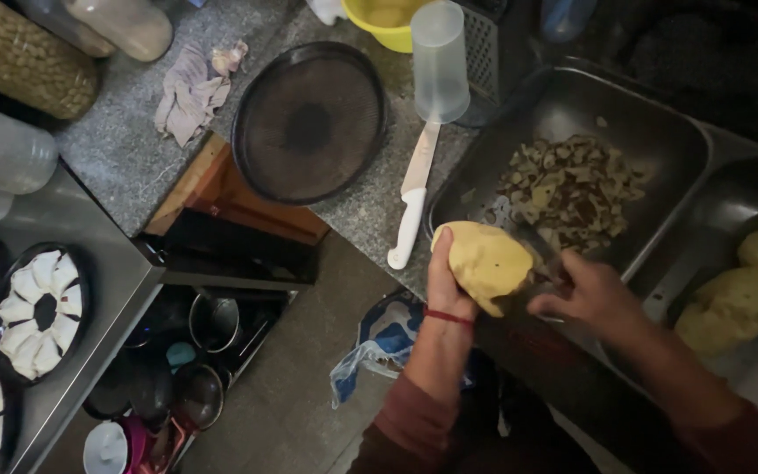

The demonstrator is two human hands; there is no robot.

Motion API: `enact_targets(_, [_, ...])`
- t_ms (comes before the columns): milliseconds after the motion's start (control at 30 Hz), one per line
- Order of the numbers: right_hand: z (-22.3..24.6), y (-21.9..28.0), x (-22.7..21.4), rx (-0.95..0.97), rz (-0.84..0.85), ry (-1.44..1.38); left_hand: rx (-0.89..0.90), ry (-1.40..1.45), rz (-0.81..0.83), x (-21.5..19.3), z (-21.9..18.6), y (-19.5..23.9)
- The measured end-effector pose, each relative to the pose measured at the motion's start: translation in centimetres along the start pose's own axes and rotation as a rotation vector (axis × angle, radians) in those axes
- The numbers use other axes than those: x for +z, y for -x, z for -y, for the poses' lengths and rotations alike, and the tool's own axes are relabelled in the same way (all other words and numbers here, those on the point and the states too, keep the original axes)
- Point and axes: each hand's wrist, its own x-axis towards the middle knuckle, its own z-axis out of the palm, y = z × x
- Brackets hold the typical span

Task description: The recorder is peeling large potatoes over a sink using a knife.

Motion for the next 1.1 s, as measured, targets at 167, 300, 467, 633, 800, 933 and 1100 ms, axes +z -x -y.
enact_targets(167, [1.6, -0.2, 1.0, 0.004, -0.060, 0.213, 0.041, 0.007, 0.049, -0.4, 0.4, -0.6])
enact_targets(300, [3.4, 0.8, 1.7, -0.075, -0.087, 0.174, 0.060, 0.020, 0.001, 0.0, 0.6, -1.2])
enact_targets(467, [4.1, 1.2, 2.1, -0.119, -0.212, 0.404, 0.143, 0.086, -0.058, -0.3, 1.6, -2.3])
enact_targets(633, [4.6, 1.3, 3.3, -0.211, -0.358, 0.445, 0.201, 0.120, -0.157, 0.8, 2.0, -2.1])
enact_targets(800, [2.0, 1.2, 5.2, -0.205, -0.408, 0.577, 0.223, 0.122, -0.172, 1.6, 1.8, -1.8])
enact_targets(933, [0.5, 1.5, 6.2, -0.201, -0.348, 0.635, 0.265, 0.119, -0.140, 1.5, 1.8, -1.4])
enact_targets(1100, [-13.1, -3.1, 5.8, -0.233, -0.150, 0.019, 0.268, 0.086, -0.176, 1.7, 0.9, -0.9])
